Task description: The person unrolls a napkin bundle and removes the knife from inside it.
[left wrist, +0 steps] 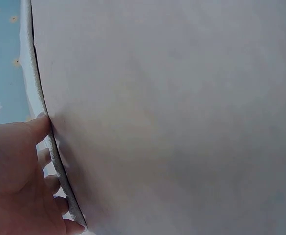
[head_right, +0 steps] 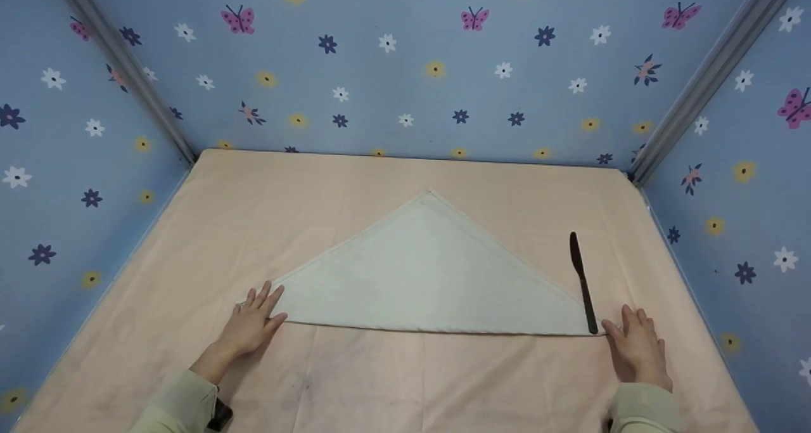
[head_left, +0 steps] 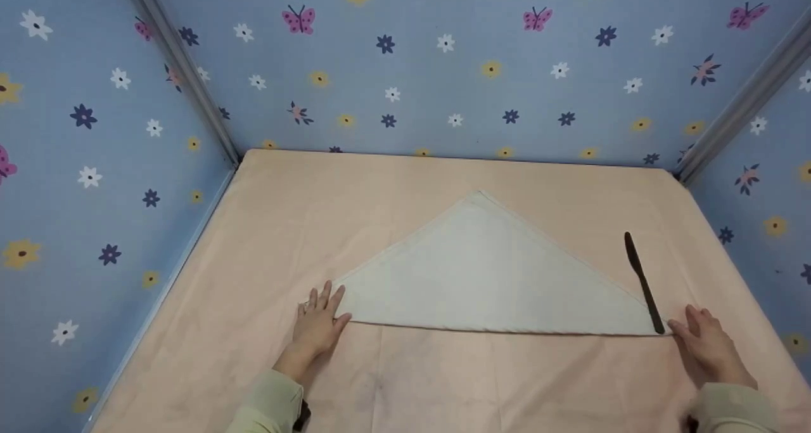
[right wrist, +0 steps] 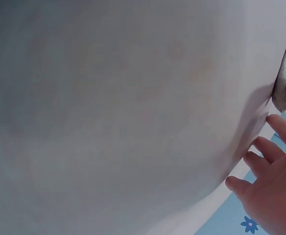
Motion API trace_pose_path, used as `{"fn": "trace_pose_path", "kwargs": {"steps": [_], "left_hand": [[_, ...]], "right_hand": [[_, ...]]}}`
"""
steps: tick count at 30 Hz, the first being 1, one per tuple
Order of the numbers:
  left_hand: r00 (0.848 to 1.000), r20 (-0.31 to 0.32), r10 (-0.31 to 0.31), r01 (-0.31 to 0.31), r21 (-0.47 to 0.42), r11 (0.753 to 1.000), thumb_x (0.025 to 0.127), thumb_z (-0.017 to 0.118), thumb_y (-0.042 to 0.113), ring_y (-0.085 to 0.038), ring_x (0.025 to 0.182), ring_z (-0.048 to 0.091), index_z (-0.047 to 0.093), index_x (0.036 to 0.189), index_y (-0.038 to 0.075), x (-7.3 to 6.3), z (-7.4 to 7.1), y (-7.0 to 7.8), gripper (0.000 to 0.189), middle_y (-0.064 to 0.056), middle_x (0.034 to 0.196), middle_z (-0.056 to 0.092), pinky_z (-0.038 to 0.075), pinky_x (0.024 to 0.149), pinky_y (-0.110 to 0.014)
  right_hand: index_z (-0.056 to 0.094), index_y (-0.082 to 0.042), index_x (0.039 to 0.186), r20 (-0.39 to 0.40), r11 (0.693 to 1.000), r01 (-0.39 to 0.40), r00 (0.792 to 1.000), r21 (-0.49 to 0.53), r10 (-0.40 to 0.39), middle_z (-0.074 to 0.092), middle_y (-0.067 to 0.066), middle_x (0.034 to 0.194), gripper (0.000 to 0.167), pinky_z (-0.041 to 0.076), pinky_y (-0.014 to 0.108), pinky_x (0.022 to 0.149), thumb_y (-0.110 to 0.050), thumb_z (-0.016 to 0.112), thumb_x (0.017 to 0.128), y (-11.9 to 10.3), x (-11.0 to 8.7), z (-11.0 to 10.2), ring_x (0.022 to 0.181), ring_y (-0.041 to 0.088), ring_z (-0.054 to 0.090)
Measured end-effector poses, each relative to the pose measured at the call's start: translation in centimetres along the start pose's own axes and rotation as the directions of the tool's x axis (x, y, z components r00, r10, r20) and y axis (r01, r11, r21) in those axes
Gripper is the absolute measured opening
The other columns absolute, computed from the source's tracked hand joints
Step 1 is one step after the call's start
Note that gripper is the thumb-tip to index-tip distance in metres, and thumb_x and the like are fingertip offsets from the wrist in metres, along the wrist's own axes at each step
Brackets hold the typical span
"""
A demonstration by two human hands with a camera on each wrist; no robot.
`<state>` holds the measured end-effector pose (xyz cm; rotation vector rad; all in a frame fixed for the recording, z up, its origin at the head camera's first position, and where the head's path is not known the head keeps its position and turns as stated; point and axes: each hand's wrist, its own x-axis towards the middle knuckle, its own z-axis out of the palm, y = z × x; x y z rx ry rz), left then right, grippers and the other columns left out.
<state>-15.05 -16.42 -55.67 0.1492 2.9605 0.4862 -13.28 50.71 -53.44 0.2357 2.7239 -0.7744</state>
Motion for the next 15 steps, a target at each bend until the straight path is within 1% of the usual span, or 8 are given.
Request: {"fn": "trace_pose_path", "kwargs": {"steps": [3, 7, 8, 12, 15], "left_hand": [[1.000, -0.005, 0.002, -0.002, -0.001, 1.000, 0.093, 0.041, 0.038, -0.043, 0.129, 0.010, 0.027, 0.140, 0.009, -0.1, -0.1, 0.1, 0.057, -0.019, 0.145, 0.015, 0.011, 0.098, -0.061], [1.000, -0.005, 0.002, -0.002, -0.001, 1.000, 0.093, 0.042, 0.038, -0.043, 0.129, 0.010, 0.027, 0.140, 0.009, -0.1, 0.0, 0.1, 0.057, -0.019, 0.145, 0.015, 0.011, 0.098, -0.061], [1.000, -0.006, 0.002, -0.002, -0.001, 1.000, 0.093, 0.042, 0.038, -0.043, 0.129, 0.010, 0.027, 0.140, 0.009, -0.1, 0.0, 0.0, 0.058, -0.019, 0.145, 0.015, 0.011, 0.098, -0.061], [1.000, -0.014, 0.013, -0.013, -0.007, 1.000, 0.092, 0.043, 0.036, -0.044, 0.128, 0.011, 0.028, 0.139, 0.008, -0.1, 0.1, 0.0, 0.057, -0.020, 0.144, 0.016, 0.012, 0.098, -0.062], [1.000, -0.016, 0.017, -0.017, -0.010, 1.000, 0.092, 0.043, 0.036, -0.045, 0.128, 0.011, 0.028, 0.139, 0.008, -0.1, 0.1, 0.0, 0.057, -0.020, 0.144, 0.016, 0.012, 0.097, -0.062]], "right_hand": [[0.002, 0.015, 0.133, -0.030, 1.000, 0.006, 1.000, 0.016, -0.006, -0.009, 0.043, 0.131, 0.083, 0.004, 0.067, 0.090, -0.052, 0.030, 0.092, -0.3, -0.1, 0.0, 0.118, 0.057, -0.006], [0.004, 0.014, 0.134, -0.119, 1.000, 0.018, 0.993, 0.025, -0.015, -0.003, 0.043, 0.131, 0.080, 0.007, 0.067, 0.091, -0.049, 0.031, 0.093, -1.1, -0.4, 0.3, 0.118, 0.058, 0.000], [0.005, 0.014, 0.135, -0.141, 0.999, 0.022, 0.990, 0.024, -0.018, -0.001, 0.044, 0.131, 0.079, 0.009, 0.067, 0.091, -0.048, 0.032, 0.093, -1.4, -0.4, 0.3, 0.118, 0.059, 0.003], [0.012, 0.016, 0.133, -0.231, 0.997, 0.077, 0.970, 0.024, -0.069, 0.010, 0.046, 0.128, 0.073, 0.014, 0.067, 0.090, -0.041, 0.037, 0.094, -2.3, -0.7, 0.4, 0.115, 0.059, 0.012], [0.017, 0.016, 0.132, -0.286, 0.995, 0.091, 0.955, 0.042, -0.075, 0.017, 0.045, 0.127, 0.070, 0.017, 0.065, 0.090, -0.037, 0.041, 0.093, -3.2, -0.9, 0.3, 0.115, 0.058, 0.016]]}}
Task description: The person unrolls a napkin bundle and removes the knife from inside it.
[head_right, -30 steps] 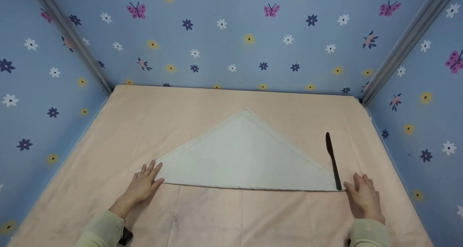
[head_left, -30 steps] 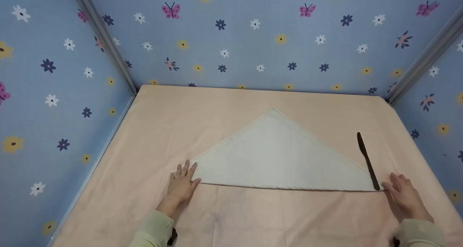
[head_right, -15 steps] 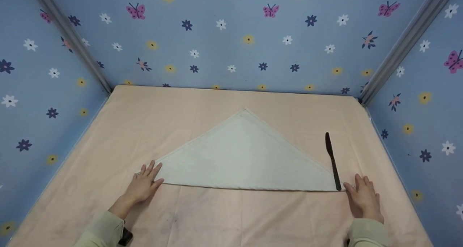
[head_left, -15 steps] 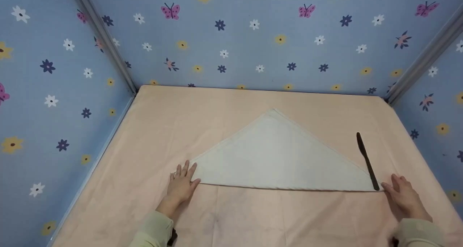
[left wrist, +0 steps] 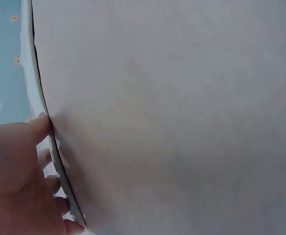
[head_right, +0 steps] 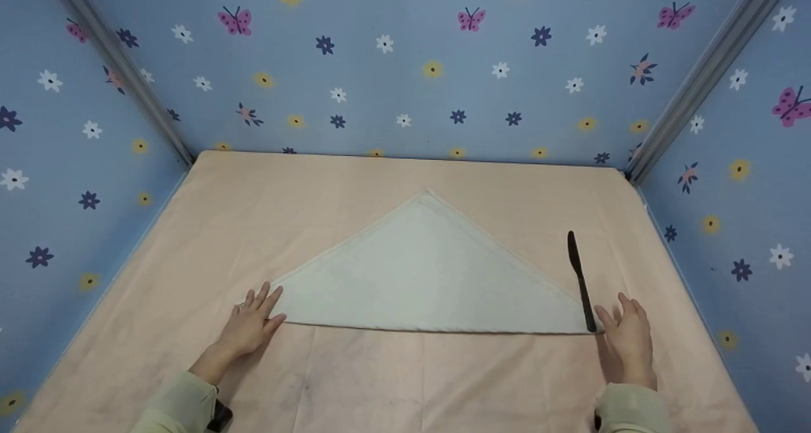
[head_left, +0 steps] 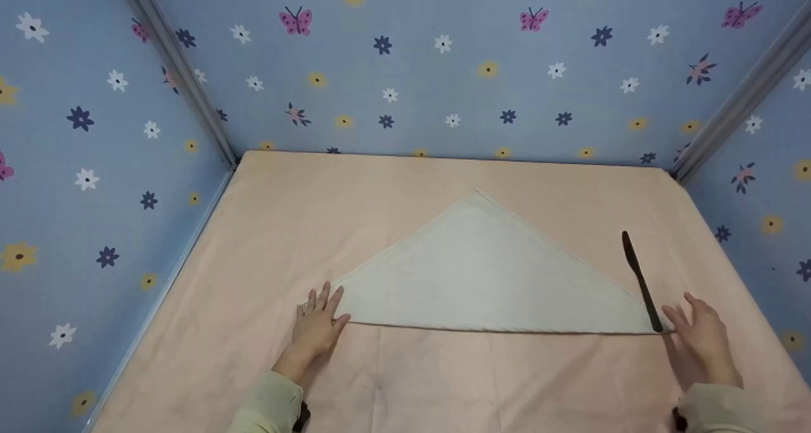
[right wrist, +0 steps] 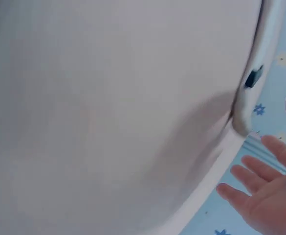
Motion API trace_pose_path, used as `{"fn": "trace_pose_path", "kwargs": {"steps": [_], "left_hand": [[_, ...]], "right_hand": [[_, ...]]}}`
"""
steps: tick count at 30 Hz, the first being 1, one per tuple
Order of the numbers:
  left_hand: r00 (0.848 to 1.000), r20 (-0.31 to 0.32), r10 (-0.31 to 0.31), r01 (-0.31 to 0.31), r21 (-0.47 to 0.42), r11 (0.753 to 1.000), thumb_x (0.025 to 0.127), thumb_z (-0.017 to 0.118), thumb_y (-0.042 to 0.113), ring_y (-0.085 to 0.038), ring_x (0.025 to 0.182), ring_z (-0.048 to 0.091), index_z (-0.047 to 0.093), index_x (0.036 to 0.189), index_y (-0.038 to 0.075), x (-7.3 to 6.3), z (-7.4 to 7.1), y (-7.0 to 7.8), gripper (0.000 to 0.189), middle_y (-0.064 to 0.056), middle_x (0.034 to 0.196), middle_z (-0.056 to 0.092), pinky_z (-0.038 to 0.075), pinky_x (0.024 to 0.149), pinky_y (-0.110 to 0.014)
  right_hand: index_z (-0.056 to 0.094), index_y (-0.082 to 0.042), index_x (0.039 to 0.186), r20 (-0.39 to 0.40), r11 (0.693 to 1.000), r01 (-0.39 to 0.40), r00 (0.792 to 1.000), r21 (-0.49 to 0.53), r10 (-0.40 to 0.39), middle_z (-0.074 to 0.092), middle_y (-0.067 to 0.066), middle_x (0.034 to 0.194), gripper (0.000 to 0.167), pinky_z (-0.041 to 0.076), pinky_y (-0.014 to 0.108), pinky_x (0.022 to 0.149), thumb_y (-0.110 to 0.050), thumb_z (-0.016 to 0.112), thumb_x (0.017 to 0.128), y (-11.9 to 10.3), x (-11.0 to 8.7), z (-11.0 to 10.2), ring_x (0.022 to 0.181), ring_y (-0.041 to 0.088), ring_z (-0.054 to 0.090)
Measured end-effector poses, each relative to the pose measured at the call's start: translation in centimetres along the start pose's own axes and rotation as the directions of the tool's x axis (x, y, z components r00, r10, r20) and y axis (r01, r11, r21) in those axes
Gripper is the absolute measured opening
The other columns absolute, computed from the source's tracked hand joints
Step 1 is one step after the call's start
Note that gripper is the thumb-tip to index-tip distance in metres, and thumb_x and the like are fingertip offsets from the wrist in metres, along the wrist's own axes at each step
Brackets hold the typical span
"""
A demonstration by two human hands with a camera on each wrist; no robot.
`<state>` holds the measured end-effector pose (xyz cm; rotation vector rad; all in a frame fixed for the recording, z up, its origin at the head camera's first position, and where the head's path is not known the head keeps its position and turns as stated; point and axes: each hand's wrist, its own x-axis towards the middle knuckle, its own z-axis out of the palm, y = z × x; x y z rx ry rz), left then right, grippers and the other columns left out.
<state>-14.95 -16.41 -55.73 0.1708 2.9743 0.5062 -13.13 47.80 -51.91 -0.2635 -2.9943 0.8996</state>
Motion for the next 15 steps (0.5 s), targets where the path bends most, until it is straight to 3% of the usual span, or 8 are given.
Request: {"fn": "trace_pose_path", "kwargs": {"steps": [9, 13, 15], "left_hand": [[1.000, -0.002, -0.006, 0.006, 0.009, 1.000, 0.093, 0.041, 0.038, -0.044, 0.129, 0.010, 0.027, 0.139, 0.008, 0.0, 0.0, -0.1, 0.057, -0.019, 0.144, 0.015, 0.011, 0.098, -0.061], [1.000, -0.015, 0.006, -0.005, 0.004, 1.000, 0.093, 0.042, 0.037, -0.044, 0.128, 0.011, 0.028, 0.139, 0.008, 0.0, 0.0, -0.1, 0.056, -0.020, 0.144, 0.016, 0.012, 0.098, -0.062], [1.000, -0.022, 0.010, -0.010, 0.002, 1.000, 0.093, 0.042, 0.036, -0.044, 0.128, 0.012, 0.029, 0.139, 0.007, 0.0, 0.0, -0.1, 0.056, -0.020, 0.144, 0.017, 0.012, 0.098, -0.062]], "right_hand": [[0.025, 0.011, 0.134, -0.116, 0.983, -0.148, 0.980, 0.106, 0.160, 0.026, 0.037, 0.130, 0.066, 0.028, 0.059, 0.090, -0.036, 0.045, 0.092, -2.3, -0.1, 0.5, 0.115, 0.052, 0.028], [0.030, 0.004, 0.135, -0.178, 0.955, -0.217, 0.951, 0.200, 0.253, 0.031, 0.031, 0.132, 0.068, 0.038, 0.053, 0.084, -0.042, 0.049, 0.088, -1.4, 0.5, 1.4, 0.117, 0.045, 0.033], [0.035, 0.000, 0.134, -0.219, 0.948, -0.238, 0.934, 0.213, 0.283, 0.037, 0.027, 0.130, 0.070, 0.046, 0.040, 0.075, -0.048, 0.050, 0.085, 0.3, 1.3, 2.2, 0.115, 0.041, 0.039]]}}
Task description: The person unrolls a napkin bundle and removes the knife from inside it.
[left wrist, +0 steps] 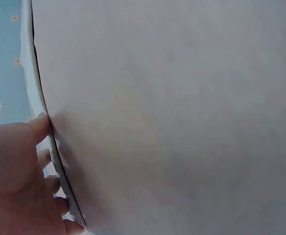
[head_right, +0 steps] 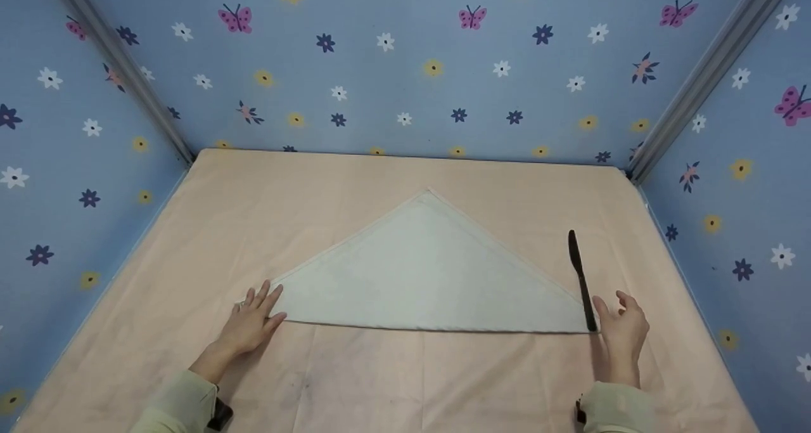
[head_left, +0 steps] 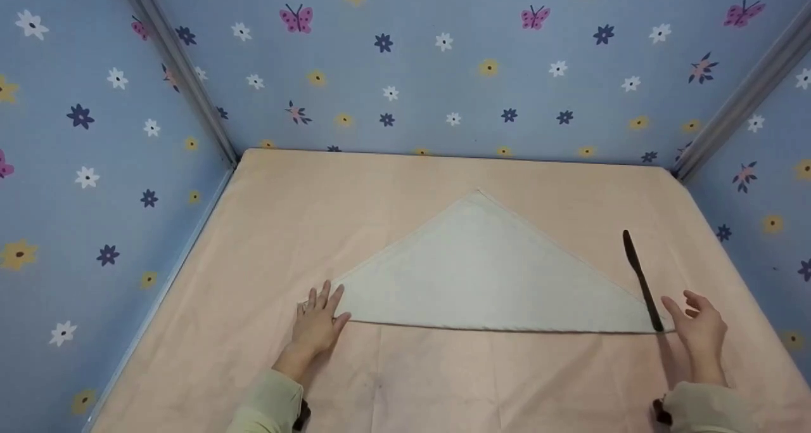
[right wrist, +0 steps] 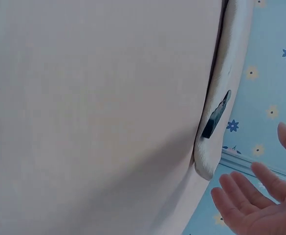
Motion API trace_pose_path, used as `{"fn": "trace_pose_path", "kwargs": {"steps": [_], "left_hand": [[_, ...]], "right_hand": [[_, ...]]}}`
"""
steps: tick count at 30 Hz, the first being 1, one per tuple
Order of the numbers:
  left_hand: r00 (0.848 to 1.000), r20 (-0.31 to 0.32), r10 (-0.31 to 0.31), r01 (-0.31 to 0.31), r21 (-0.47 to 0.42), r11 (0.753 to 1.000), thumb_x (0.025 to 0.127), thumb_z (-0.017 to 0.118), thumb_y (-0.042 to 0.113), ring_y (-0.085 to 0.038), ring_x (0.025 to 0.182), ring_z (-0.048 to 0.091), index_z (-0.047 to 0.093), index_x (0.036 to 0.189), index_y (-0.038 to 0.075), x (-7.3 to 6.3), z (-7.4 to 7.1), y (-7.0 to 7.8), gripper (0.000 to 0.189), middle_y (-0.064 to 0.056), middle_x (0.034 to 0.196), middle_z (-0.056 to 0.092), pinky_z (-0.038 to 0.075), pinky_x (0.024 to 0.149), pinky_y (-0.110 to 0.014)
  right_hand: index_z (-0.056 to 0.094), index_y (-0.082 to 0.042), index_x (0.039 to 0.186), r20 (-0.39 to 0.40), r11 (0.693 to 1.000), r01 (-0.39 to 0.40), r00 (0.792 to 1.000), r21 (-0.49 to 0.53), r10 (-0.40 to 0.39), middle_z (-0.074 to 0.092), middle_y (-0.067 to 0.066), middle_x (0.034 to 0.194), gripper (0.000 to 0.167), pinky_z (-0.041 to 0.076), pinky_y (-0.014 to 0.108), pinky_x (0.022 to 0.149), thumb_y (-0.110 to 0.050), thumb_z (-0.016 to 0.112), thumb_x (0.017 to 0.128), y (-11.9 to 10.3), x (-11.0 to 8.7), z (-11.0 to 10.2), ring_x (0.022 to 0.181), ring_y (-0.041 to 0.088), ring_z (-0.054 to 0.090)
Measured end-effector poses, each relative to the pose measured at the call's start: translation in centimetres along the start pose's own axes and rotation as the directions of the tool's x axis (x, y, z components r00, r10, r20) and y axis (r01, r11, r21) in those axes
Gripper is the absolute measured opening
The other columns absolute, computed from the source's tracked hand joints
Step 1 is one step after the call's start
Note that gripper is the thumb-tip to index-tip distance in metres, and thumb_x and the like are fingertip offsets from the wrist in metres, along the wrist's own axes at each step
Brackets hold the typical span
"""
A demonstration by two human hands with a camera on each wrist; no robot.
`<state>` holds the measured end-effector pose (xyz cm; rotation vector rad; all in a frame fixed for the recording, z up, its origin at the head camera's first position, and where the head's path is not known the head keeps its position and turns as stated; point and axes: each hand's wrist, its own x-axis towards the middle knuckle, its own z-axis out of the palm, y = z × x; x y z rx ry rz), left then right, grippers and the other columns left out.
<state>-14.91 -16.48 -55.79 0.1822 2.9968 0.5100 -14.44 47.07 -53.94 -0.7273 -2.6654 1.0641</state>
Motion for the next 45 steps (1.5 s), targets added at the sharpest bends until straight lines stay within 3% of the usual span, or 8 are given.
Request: {"fn": "trace_pose_path", "kwargs": {"steps": [6, 10, 15, 20, 25, 31, 38, 45], "left_hand": [[1.000, 0.002, 0.001, -0.001, 0.002, 1.000, 0.093, 0.042, 0.036, -0.045, 0.128, 0.012, 0.029, 0.138, 0.007, 0.0, 0.0, 0.0, 0.056, -0.020, 0.144, 0.017, 0.012, 0.097, -0.062], [1.000, 0.021, -0.012, 0.012, 0.007, 1.000, 0.093, 0.041, 0.038, -0.044, 0.129, 0.011, 0.028, 0.139, 0.008, 0.1, 0.0, 0.1, 0.057, -0.019, 0.144, 0.016, 0.011, 0.098, -0.062], [0.998, 0.048, -0.032, 0.032, 0.008, 0.999, 0.093, 0.040, 0.040, -0.042, 0.130, 0.008, 0.026, 0.140, 0.010, 0.3, 0.0, 0.1, 0.058, -0.018, 0.145, 0.013, 0.010, 0.099, -0.061], [0.998, 0.055, -0.040, 0.039, 0.016, 0.999, 0.093, 0.040, 0.039, -0.043, 0.129, 0.008, 0.025, 0.140, 0.010, 0.4, 0.1, 0.1, 0.058, -0.018, 0.145, 0.013, 0.009, 0.099, -0.061], [0.998, 0.050, -0.038, 0.038, 0.017, 0.999, 0.093, 0.040, 0.040, -0.043, 0.129, 0.008, 0.025, 0.141, 0.010, 0.4, 0.1, 0.2, 0.058, -0.018, 0.145, 0.012, 0.009, 0.099, -0.061], [0.998, 0.046, -0.036, 0.035, 0.017, 0.999, 0.093, 0.040, 0.040, -0.043, 0.129, 0.008, 0.025, 0.140, 0.009, 0.4, 0.0, 0.2, 0.058, -0.018, 0.145, 0.013, 0.009, 0.099, -0.061], [0.999, 0.039, -0.032, 0.032, 0.018, 0.999, 0.092, 0.040, 0.040, -0.043, 0.129, 0.008, 0.026, 0.140, 0.009, 0.3, 0.0, 0.2, 0.058, -0.019, 0.145, 0.013, 0.010, 0.099, -0.061], [1.000, 0.018, -0.015, 0.015, 0.005, 1.000, 0.092, 0.043, 0.037, -0.044, 0.129, 0.011, 0.028, 0.139, 0.008, 0.0, 0.1, 0.1, 0.057, -0.019, 0.144, 0.017, 0.011, 0.098, -0.062]], "right_hand": [[0.038, -0.009, 0.135, -0.026, 0.993, -0.116, 0.993, 0.026, 0.116, 0.044, 0.017, 0.130, 0.078, 0.046, 0.032, 0.077, -0.060, 0.051, 0.076, 5.2, 3.4, 2.2, 0.112, 0.031, 0.045], [0.043, -0.012, 0.132, 0.000, 0.969, -0.216, 0.976, 0.120, 0.217, 0.049, 0.010, 0.122, 0.081, 0.048, 0.023, 0.067, -0.062, 0.058, 0.069, 5.8, 3.9, 2.7, 0.101, 0.021, 0.051], [0.056, -0.018, 0.117, 0.080, 0.886, -0.319, 0.947, 0.338, 0.310, 0.052, -0.011, 0.090, 0.066, 0.045, 0.019, 0.045, -0.053, 0.072, 0.063, 2.6, 2.2, 1.3, 0.071, -0.001, 0.050], [0.056, -0.009, 0.117, 0.107, 0.836, -0.356, 0.933, 0.418, 0.343, 0.050, -0.012, 0.081, 0.065, 0.048, 0.023, 0.046, -0.043, 0.076, 0.065, -1.8, -0.5, 0.0, 0.063, 0.000, 0.053], [0.055, -0.007, 0.117, 0.106, 0.846, -0.379, 0.924, 0.375, 0.367, 0.052, -0.009, 0.079, 0.064, 0.049, 0.024, 0.050, -0.042, 0.074, 0.067, -3.2, -1.1, -0.2, 0.061, 0.003, 0.055], [0.058, -0.018, 0.106, 0.121, 0.862, -0.384, 0.923, 0.330, 0.364, 0.052, -0.009, 0.082, 0.061, 0.048, 0.023, 0.048, -0.052, 0.076, 0.058, -0.6, 0.9, 0.9, 0.059, 0.000, 0.054], [0.056, -0.008, 0.114, 0.137, 0.879, -0.380, 0.925, 0.287, 0.355, 0.052, -0.001, 0.087, 0.066, 0.046, 0.022, 0.045, -0.047, 0.073, 0.065, -1.9, -0.1, 0.6, 0.057, 0.003, 0.053], [0.055, 0.001, 0.115, 0.124, 0.937, -0.310, 0.948, 0.159, 0.292, 0.053, -0.001, 0.085, 0.062, 0.046, 0.020, 0.049, -0.042, 0.068, 0.073, -3.0, -1.1, 0.5, 0.056, 0.001, 0.048]]}}
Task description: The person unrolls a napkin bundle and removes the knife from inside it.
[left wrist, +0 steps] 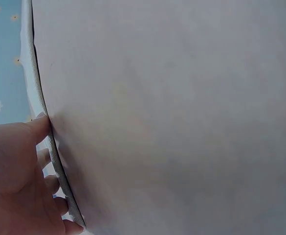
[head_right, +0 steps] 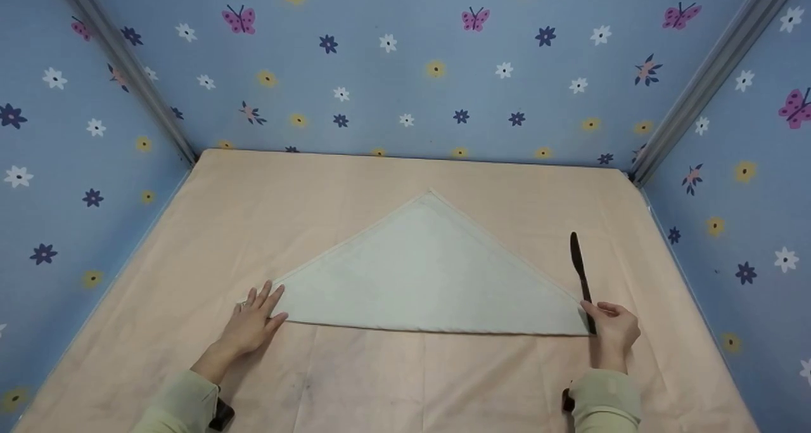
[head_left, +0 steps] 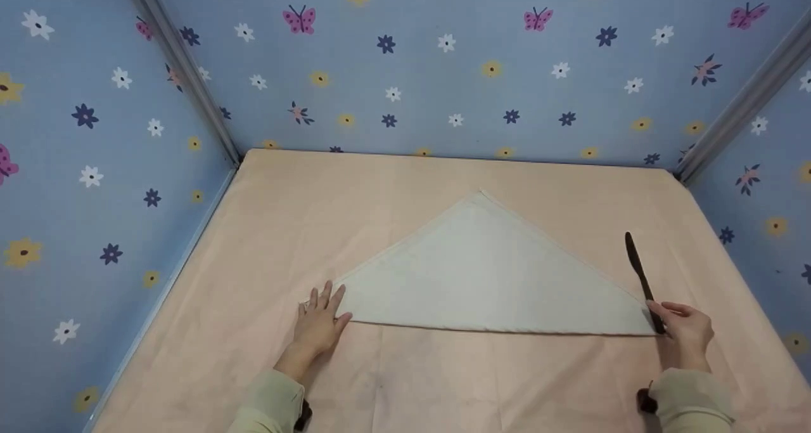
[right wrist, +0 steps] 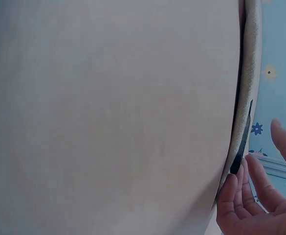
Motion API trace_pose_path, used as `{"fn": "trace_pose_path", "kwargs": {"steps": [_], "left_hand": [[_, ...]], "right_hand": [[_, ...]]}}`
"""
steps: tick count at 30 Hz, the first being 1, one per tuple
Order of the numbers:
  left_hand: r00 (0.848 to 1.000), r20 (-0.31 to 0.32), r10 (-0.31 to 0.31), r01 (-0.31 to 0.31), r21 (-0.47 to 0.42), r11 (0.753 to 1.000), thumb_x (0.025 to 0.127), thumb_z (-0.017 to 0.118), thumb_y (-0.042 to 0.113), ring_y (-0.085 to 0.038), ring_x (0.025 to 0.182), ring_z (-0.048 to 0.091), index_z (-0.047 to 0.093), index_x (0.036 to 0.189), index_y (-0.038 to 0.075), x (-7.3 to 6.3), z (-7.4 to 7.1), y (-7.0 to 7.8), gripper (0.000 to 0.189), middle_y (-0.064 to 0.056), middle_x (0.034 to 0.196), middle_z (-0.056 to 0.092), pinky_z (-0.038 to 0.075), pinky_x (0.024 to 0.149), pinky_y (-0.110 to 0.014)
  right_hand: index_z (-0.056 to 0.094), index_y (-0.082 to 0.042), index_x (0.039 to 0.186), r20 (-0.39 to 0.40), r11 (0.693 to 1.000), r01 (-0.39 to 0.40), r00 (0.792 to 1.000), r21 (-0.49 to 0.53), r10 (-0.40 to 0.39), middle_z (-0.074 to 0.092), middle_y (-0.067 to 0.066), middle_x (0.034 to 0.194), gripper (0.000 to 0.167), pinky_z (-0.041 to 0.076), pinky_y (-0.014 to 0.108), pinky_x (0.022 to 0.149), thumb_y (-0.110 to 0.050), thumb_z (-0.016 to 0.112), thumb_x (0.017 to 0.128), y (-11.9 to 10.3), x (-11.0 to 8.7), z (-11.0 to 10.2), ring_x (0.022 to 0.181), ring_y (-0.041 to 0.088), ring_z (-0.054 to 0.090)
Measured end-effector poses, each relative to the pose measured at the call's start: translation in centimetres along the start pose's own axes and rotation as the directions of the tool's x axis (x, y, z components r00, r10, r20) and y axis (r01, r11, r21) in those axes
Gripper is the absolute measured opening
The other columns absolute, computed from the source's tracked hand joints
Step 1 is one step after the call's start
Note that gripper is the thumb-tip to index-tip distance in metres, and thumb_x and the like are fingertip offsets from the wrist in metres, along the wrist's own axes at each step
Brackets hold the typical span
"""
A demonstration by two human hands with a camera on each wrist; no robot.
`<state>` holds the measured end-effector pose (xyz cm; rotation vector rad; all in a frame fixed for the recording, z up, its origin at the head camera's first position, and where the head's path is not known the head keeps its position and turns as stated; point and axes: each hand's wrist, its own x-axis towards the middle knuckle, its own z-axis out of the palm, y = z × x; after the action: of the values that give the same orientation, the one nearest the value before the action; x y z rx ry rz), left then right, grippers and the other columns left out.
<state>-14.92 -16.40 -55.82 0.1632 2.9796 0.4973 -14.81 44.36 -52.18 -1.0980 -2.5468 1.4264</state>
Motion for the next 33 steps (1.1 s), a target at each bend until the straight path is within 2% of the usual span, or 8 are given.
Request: {"fn": "trace_pose_path", "kwargs": {"steps": [6, 9, 15, 24, 29, 33], "left_hand": [[1.000, 0.000, 0.001, -0.001, 0.008, 1.000, 0.093, 0.042, 0.038, -0.044, 0.129, 0.011, 0.028, 0.139, 0.009, 0.0, -0.1, 0.0, 0.057, -0.019, 0.144, 0.016, 0.011, 0.098, -0.061], [1.000, -0.003, 0.001, -0.001, 0.009, 1.000, 0.093, 0.042, 0.038, -0.043, 0.129, 0.010, 0.028, 0.140, 0.009, 0.1, 0.0, 0.0, 0.057, -0.019, 0.144, 0.016, 0.011, 0.098, -0.061], [1.000, -0.010, 0.003, -0.003, 0.007, 1.000, 0.093, 0.042, 0.038, -0.043, 0.129, 0.011, 0.028, 0.139, 0.008, 0.0, 0.0, -0.1, 0.057, -0.019, 0.144, 0.016, 0.011, 0.099, -0.061], [1.000, -0.003, 0.004, -0.004, 0.007, 1.000, 0.093, 0.043, 0.037, -0.043, 0.129, 0.011, 0.028, 0.139, 0.009, 0.0, 0.0, 0.0, 0.057, -0.019, 0.144, 0.017, 0.012, 0.098, -0.061], [1.000, -0.001, 0.004, -0.004, -0.003, 1.000, 0.093, 0.042, 0.037, -0.043, 0.129, 0.011, 0.029, 0.139, 0.009, -0.1, 0.0, 0.0, 0.056, -0.019, 0.144, 0.017, 0.012, 0.098, -0.061], [1.000, -0.006, 0.004, -0.004, 0.003, 1.000, 0.093, 0.042, 0.037, -0.044, 0.128, 0.012, 0.029, 0.139, 0.008, -0.1, 0.1, -0.1, 0.056, -0.019, 0.144, 0.017, 0.012, 0.098, -0.061]], "right_hand": [[0.063, 0.001, 0.100, -0.018, 0.997, 0.061, 0.998, -0.042, -0.062, 0.053, -0.010, 0.070, 0.050, 0.042, 0.019, 0.046, -0.039, 0.071, 0.071, 0.3, 0.3, 0.1, 0.057, 0.002, 0.047], [0.062, 0.003, 0.099, -0.020, 0.994, 0.083, 0.996, -0.072, -0.085, 0.056, -0.006, 0.073, 0.049, 0.042, 0.018, 0.047, -0.037, 0.072, 0.072, 0.3, 0.3, 0.3, 0.062, 0.004, 0.047], [0.061, 0.006, 0.100, -0.016, 0.989, 0.090, 0.996, -0.120, -0.093, 0.060, 0.010, 0.086, 0.050, 0.042, 0.020, 0.050, -0.033, 0.072, 0.072, 0.4, 0.6, 0.4, 0.069, 0.014, 0.050], [0.061, 0.009, 0.097, -0.015, 0.987, 0.085, 0.996, -0.136, -0.088, 0.059, 0.014, 0.083, 0.043, 0.043, 0.025, 0.053, -0.024, 0.073, 0.073, 0.4, 0.8, 0.3, 0.081, 0.031, 0.051], [0.063, 0.009, 0.095, -0.023, 0.982, 0.094, 0.995, -0.165, -0.099, 0.061, 0.010, 0.077, 0.040, 0.042, 0.024, 0.052, -0.023, 0.072, 0.072, 0.4, 1.0, 0.2, 0.081, 0.031, 0.051], [0.063, 0.009, 0.094, -0.028, 0.982, 0.088, 0.995, -0.169, -0.094, 0.060, 0.003, 0.070, 0.038, 0.044, 0.029, 0.057, -0.023, 0.072, 0.073, 0.4, 1.2, 0.2, 0.082, 0.032, 0.051]]}}
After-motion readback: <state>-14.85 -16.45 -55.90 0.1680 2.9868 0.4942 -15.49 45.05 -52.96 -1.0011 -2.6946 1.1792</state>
